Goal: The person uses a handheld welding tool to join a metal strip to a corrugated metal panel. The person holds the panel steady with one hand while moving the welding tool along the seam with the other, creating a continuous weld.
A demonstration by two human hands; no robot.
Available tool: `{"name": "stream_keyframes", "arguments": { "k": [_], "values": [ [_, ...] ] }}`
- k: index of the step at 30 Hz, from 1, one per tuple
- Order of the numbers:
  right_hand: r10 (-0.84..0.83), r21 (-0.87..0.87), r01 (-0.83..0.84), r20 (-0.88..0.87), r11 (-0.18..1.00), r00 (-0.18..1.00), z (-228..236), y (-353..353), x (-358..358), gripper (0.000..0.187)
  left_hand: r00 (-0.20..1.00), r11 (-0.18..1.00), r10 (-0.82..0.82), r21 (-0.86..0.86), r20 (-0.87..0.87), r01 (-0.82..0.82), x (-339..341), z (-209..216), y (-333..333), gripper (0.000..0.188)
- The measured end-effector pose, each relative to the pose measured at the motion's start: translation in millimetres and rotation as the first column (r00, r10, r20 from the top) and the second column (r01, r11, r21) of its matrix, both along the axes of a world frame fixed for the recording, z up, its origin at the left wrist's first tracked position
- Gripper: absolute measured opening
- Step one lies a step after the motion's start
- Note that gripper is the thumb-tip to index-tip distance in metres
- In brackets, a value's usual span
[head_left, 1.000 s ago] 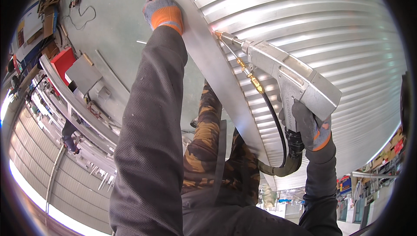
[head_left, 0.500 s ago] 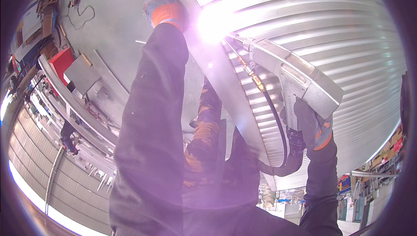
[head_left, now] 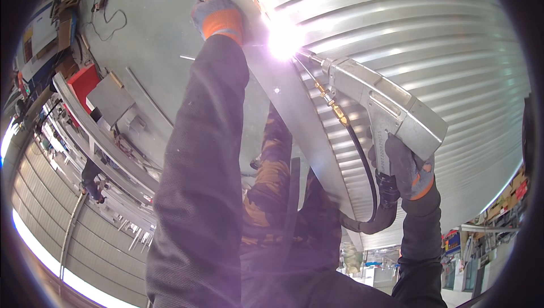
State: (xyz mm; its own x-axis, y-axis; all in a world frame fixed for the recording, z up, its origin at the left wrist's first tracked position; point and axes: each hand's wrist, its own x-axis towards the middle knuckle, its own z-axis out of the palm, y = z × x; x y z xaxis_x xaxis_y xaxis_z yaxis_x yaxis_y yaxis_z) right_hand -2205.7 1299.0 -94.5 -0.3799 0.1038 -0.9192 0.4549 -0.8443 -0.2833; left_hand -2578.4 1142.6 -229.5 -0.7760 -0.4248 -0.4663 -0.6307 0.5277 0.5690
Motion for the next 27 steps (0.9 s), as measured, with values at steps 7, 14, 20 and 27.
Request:
{"name": "stream_keyframes", "arguments": {
  "k": [7,14,20,27],
  "values": [
    [0.367,0.275,-0.346,-0.027,0.897,0.930,10.3,-0.8,-6.1,0.064,0.993,0.994,0.105,0.033,0.062,-0.107,7.7,24.4,14.9,0.065],
    [-0.027,-0.088,0.020,-0.085,0.996,0.996,17.7,7.9,8.1,0.047,0.965,0.964,-0.238,-0.150,-0.106,0.221,-13.9,-53.8,-36.6,0.066],
    [-0.103,-0.137,0.091,-0.080,0.986,0.991,13.0,12.4,16.4,0.067,1.000,0.999,-0.027,0.034,0.014,0.026,3.5,12.8,3.1,0.071],
    [-0.295,-0.146,0.276,-0.128,0.950,0.947,-6.8,-8.6,-23.5,0.076,0.979,0.970,-0.174,-0.190,-0.105,0.152,-5.8,-25.7,-19.8,0.073]
  ]
}}
